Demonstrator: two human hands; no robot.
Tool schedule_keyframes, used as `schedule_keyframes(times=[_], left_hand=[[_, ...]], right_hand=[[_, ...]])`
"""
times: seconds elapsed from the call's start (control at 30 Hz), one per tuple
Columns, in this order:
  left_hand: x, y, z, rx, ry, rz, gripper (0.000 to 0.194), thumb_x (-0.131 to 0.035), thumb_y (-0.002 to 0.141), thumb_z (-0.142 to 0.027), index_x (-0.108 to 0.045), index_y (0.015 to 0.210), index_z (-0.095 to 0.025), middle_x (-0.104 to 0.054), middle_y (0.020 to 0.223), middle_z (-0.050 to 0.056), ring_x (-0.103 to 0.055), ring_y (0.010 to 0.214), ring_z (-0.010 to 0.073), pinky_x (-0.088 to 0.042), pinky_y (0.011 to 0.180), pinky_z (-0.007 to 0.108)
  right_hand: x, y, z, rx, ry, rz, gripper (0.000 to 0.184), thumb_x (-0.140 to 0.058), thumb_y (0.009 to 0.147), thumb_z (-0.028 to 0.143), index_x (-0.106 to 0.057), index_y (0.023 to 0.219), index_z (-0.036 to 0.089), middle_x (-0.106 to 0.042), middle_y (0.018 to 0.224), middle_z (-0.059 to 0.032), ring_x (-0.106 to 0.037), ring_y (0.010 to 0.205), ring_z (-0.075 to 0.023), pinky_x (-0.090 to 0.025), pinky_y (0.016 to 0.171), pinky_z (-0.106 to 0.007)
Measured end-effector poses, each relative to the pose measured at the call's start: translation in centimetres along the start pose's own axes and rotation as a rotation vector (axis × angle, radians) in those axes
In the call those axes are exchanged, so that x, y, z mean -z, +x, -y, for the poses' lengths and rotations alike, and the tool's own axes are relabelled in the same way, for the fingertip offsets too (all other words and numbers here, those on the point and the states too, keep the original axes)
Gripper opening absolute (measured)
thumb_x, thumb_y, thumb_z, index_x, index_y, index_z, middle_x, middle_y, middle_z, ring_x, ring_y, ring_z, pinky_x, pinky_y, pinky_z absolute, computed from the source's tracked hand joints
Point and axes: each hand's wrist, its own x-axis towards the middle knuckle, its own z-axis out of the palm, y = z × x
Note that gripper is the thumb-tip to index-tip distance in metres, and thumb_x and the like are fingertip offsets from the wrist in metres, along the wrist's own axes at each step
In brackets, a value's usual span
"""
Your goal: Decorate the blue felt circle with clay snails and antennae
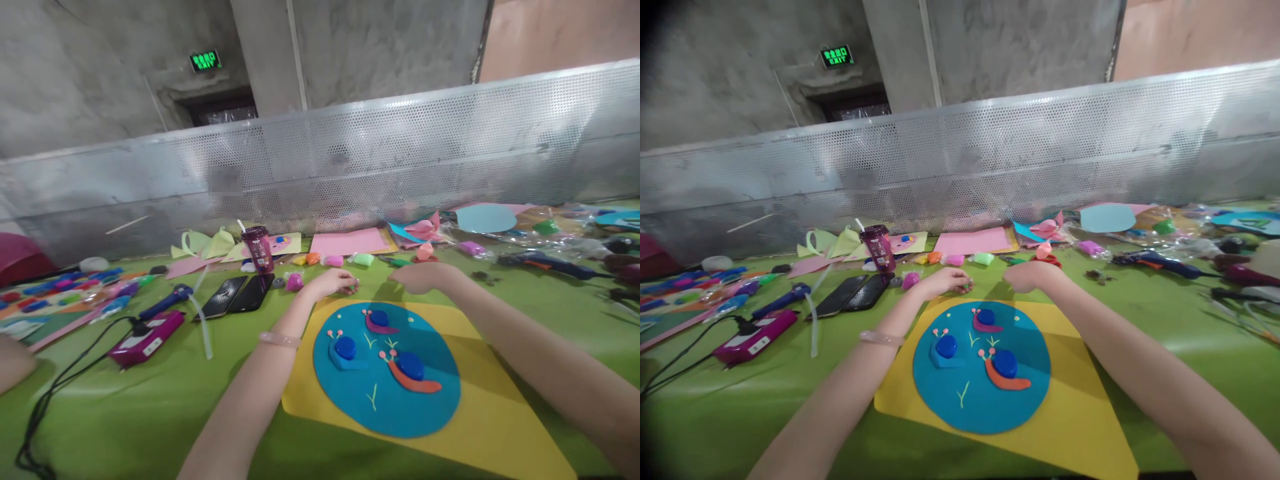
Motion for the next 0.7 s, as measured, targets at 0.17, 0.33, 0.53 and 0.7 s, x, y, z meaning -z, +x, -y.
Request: schedule_keyframes(times=[0.17, 0.33, 0.53, 0.7], left_hand=[[0.1, 0.2, 0.3, -0.02, -0.002, 0.004, 0.016, -0.07, 0.071, -0.027, -0.064, 0.07, -0.012, -0.067, 0.079, 0.007, -0.06, 0.07, 0.0121, -0.047, 0.075, 0.028], [0.2, 0.3, 0.5, -0.032, 0.012, 0.004, 0.016, -0.069, 0.072, -0.027, -0.065, 0.071, -0.012, -0.068, 0.078, 0.006, -0.061, 0.07, 0.0126, -0.047, 0.072, 0.026], [0.0, 0.0, 0.1, -0.019, 0.024, -0.011, 0.016, -0.07, 0.071, -0.028, -0.065, 0.07, -0.013, -0.069, 0.078, 0.005, -0.061, 0.071, 0.0129, -0.047, 0.072, 0.026], [0.0, -0.1, 0.0, -0.014, 0.009, -0.013, 0.015, -0.071, 0.069, -0.027, -0.065, 0.069, -0.013, -0.068, 0.078, 0.006, -0.06, 0.071, 0.0135, -0.047, 0.074, 0.028]], right_hand=[[1.2, 0.2, 0.6, 0.017, -0.042, 0.109, 0.057, -0.043, 0.071, 0.001, -0.051, 0.126, 0.016, -0.053, 0.129, -0.0122, -0.05, 0.117, -0.0288, -0.045, 0.094, -0.042], [0.5, 0.6, 2.2, -0.03, -0.104, 0.108, 0.069, -0.042, 0.066, -0.004, -0.042, 0.133, 0.013, -0.026, 0.146, -0.0136, -0.028, 0.131, -0.0329, -0.037, 0.101, -0.047], [-0.1, 0.6, 1.8, -0.017, -0.047, 0.172, 0.062, -0.05, 0.064, 0.003, -0.054, 0.124, 0.018, -0.04, 0.14, -0.0118, -0.037, 0.126, -0.0355, -0.042, 0.094, -0.047], [0.4, 0.4, 0.8, 0.021, -0.016, 0.116, 0.053, -0.047, 0.071, 0.01, -0.056, 0.121, 0.025, -0.06, 0.12, -0.0067, -0.056, 0.109, -0.0276, -0.046, 0.088, -0.041]])
